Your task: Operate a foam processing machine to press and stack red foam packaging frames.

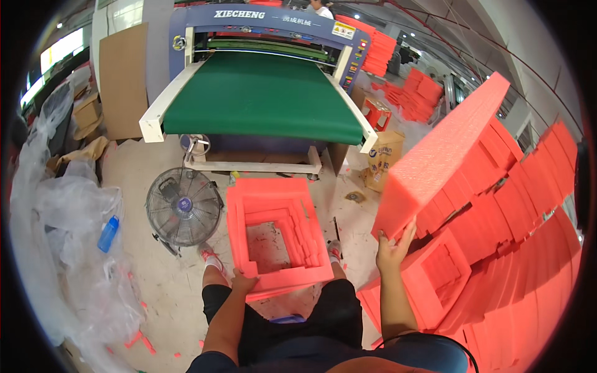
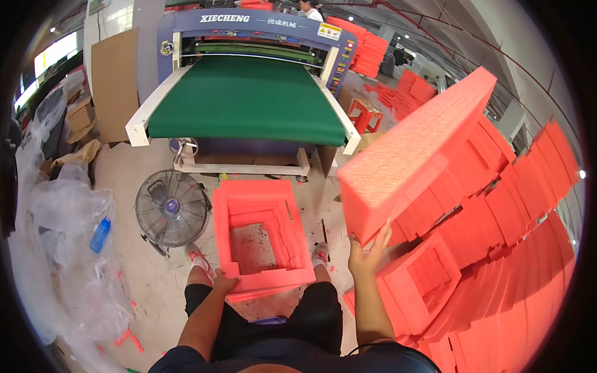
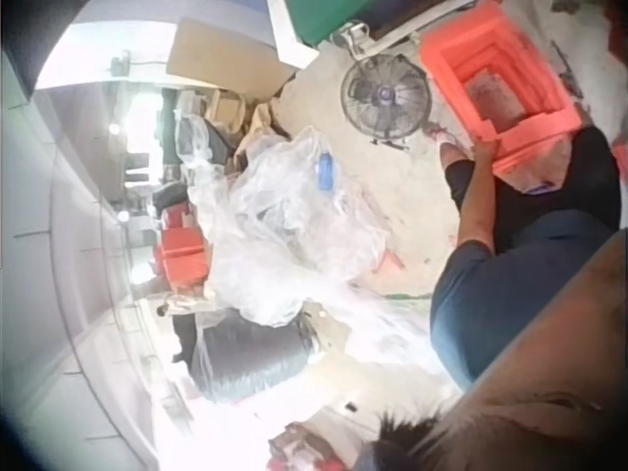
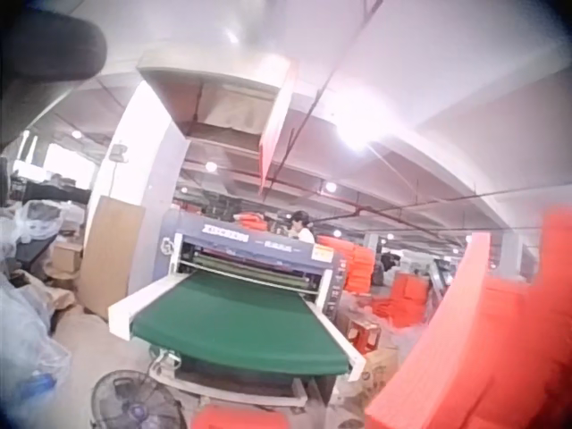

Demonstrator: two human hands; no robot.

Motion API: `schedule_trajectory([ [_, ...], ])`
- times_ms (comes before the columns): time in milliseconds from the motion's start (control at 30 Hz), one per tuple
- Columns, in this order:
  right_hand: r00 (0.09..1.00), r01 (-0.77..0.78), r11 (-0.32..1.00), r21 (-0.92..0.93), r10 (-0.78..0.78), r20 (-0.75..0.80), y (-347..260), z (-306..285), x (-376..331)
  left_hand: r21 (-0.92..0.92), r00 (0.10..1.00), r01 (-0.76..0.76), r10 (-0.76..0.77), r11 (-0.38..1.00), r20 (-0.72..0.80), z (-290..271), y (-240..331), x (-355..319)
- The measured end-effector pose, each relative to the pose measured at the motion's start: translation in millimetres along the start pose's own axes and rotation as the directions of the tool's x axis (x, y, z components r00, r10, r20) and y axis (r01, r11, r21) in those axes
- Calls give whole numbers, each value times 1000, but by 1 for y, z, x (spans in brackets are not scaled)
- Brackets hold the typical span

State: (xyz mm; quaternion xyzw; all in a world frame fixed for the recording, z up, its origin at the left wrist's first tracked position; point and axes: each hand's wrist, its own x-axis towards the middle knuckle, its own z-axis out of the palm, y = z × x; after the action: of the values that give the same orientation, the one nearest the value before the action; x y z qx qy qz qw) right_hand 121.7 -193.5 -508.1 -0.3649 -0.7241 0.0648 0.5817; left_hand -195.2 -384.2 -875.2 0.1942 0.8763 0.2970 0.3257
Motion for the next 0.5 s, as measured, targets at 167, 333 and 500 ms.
schedule_trajectory([
  [167,926,375,895,-240,-348,147,6,49,69,-19,982,167,-164,986,94,3,-16,19],
  [333,844,508,833,-218,-431,320,-13,122,190,-20,953,238,-229,971,199,3,-17,26],
  [500,722,512,858,-37,-407,559,11,238,268,-47,905,314,-285,948,316,3,-18,31],
])
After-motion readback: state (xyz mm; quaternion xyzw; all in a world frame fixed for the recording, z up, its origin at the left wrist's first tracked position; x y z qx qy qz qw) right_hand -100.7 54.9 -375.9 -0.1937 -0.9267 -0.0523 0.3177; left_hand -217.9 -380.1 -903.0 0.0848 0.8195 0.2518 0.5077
